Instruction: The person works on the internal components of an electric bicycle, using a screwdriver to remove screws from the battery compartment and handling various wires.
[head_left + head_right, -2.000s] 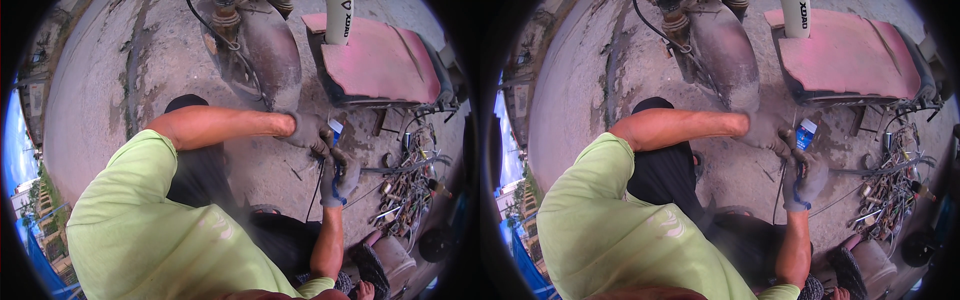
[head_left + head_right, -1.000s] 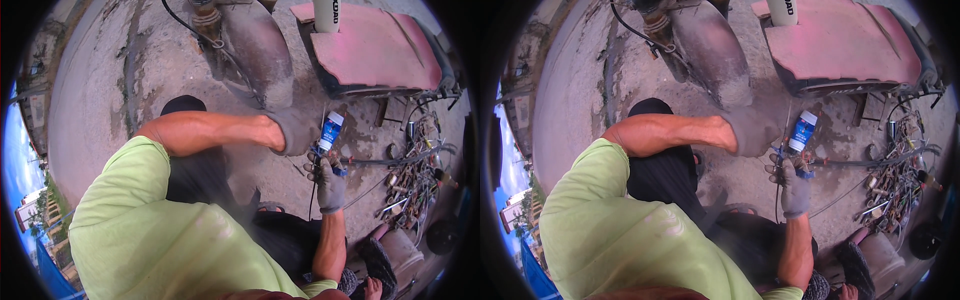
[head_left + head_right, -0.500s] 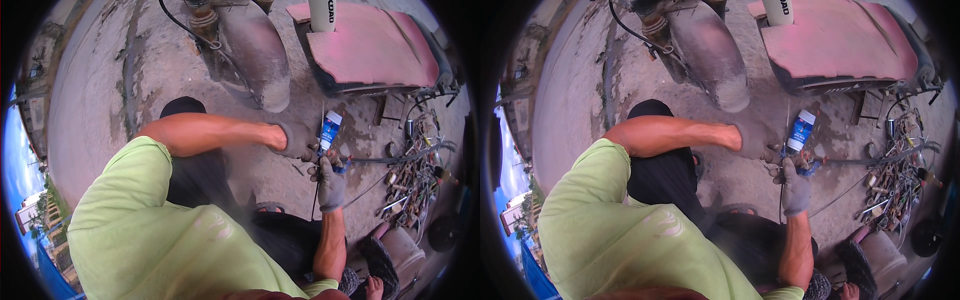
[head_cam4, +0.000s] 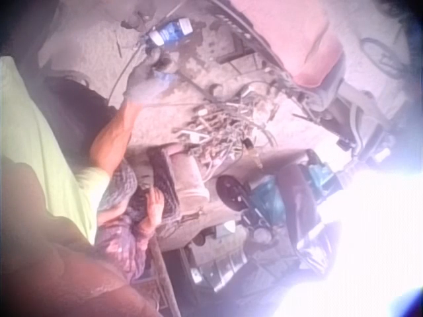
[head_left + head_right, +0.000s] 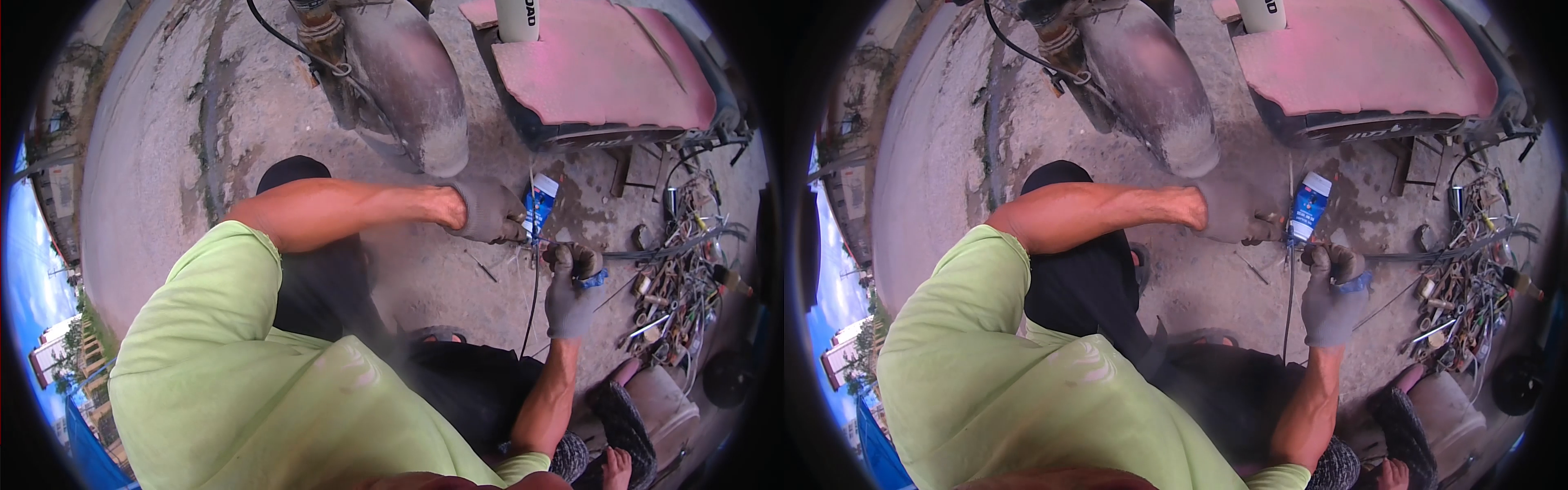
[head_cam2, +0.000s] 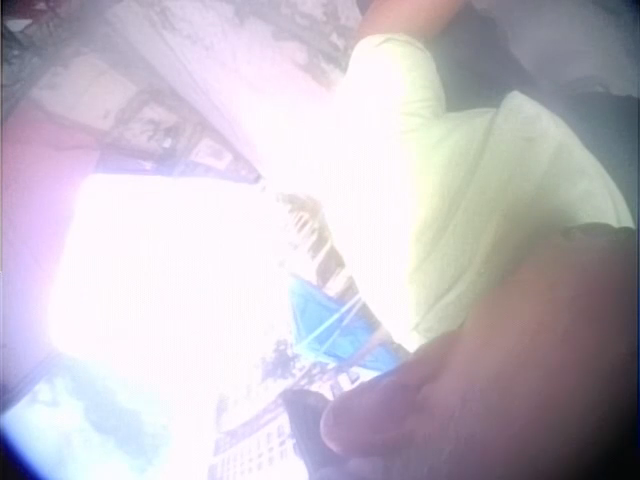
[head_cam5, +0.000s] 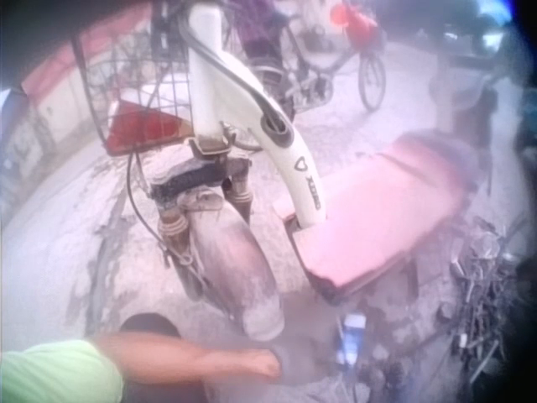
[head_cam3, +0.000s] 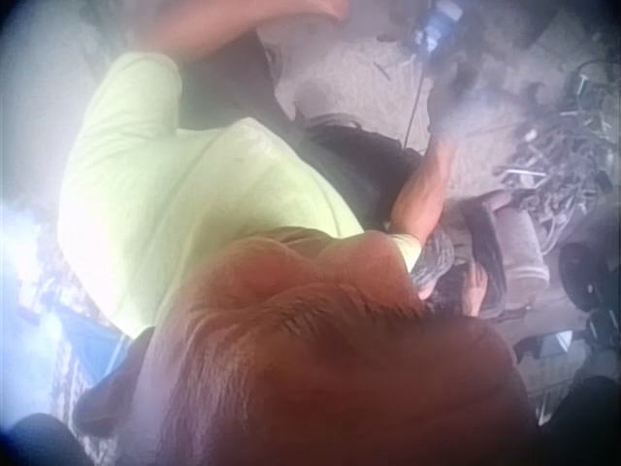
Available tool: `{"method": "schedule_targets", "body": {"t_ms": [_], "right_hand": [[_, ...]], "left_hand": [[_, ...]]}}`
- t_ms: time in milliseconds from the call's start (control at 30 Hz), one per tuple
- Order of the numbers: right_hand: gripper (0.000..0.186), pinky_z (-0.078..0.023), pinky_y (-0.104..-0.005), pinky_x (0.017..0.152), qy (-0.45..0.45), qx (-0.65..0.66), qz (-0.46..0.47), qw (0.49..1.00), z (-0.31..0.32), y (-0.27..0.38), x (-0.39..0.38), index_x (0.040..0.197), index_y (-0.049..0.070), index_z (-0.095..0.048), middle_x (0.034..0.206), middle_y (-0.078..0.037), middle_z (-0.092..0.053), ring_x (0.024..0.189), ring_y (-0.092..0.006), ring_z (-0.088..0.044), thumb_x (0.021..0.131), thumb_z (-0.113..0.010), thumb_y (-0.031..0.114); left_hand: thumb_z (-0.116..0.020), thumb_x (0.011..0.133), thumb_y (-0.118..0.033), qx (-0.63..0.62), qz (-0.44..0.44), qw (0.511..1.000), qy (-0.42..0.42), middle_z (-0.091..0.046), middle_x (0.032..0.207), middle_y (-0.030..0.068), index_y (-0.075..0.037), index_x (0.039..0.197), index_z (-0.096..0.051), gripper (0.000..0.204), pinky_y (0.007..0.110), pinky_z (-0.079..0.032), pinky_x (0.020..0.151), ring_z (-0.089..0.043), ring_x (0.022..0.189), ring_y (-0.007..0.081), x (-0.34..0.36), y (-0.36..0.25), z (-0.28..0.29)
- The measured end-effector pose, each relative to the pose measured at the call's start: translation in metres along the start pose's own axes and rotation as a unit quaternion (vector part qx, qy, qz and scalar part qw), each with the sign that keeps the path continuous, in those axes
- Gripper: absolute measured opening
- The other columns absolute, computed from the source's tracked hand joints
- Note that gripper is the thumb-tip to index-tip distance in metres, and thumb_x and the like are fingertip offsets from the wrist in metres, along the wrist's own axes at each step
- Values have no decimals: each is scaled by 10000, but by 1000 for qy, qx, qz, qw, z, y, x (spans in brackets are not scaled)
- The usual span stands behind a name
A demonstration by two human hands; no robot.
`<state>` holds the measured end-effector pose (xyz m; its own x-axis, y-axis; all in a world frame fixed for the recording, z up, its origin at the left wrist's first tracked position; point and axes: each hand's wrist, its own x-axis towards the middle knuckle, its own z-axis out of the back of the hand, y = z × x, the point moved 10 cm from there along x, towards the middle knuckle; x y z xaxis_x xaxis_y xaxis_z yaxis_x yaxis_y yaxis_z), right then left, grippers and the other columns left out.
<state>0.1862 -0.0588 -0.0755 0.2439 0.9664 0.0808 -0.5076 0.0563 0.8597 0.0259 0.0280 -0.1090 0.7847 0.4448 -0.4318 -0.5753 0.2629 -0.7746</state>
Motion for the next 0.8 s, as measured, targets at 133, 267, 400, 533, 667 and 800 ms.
{"method": "schedule_targets", "body": {"t_ms": [133,267,400,533,667,800], "right_hand": [[109,-548,-278,659,-8,211,-170,962,-31,-62,-12,1006,10,-574,882,-98,-723,758,-148,-696,1024,-613,110],[159,-515,-248,586,0,275,-265,924,-39,-80,-29,1020,20,-577,924,-97,-732,725,-131,-694,1044,-588,177],[225,-429,-228,500,112,188,-358,908,-57,-91,-44,1155,38,-594,994,-93,-754,655,-131,-685,1051,-565,236],[213,-467,-243,554,134,187,-361,904,-64,-104,-57,1173,37,-603,1002,-76,-744,700,-126,-681,1046,-579,207],[137,-532,-298,764,86,231,-187,951,-55,-126,-51,1136,36,-605,989,-16,-663,879,-119,-641,1039,-594,133],[145,-510,-292,772,80,185,-210,957,-48,-130,-46,1071,24,-623,978,-20,-651,879,-108,-614,1045,-596,164]], "left_hand": [[-645,875,-421,39,2,999,-35,-726,977,195,-104,1007,-751,360,469,-521,841,-676,929,402,22,45,-32],[-632,919,-340,-7,66,998,15,-743,858,125,-58,933,-759,309,385,-520,754,-695,816,267,31,52,-51],[-642,950,-319,-196,171,960,104,-752,845,87,-36,907,-768,313,346,-518,734,-692,803,188,27,78,-92],[-648,967,-286,-319,146,936,25,-748,840,59,-10,913,-761,303,322,-514,736,-663,788,142,38,83,-98],[-648,956,-203,-475,110,873,13,-726,874,92,18,989,-720,235,332,-521,782,-664,811,176,50,87,-109],[-620,951,-111,-641,67,764,-15,-665,840,126,25,986,-653,145,390,-548,821,-673,811,246,58,86,-127]]}}
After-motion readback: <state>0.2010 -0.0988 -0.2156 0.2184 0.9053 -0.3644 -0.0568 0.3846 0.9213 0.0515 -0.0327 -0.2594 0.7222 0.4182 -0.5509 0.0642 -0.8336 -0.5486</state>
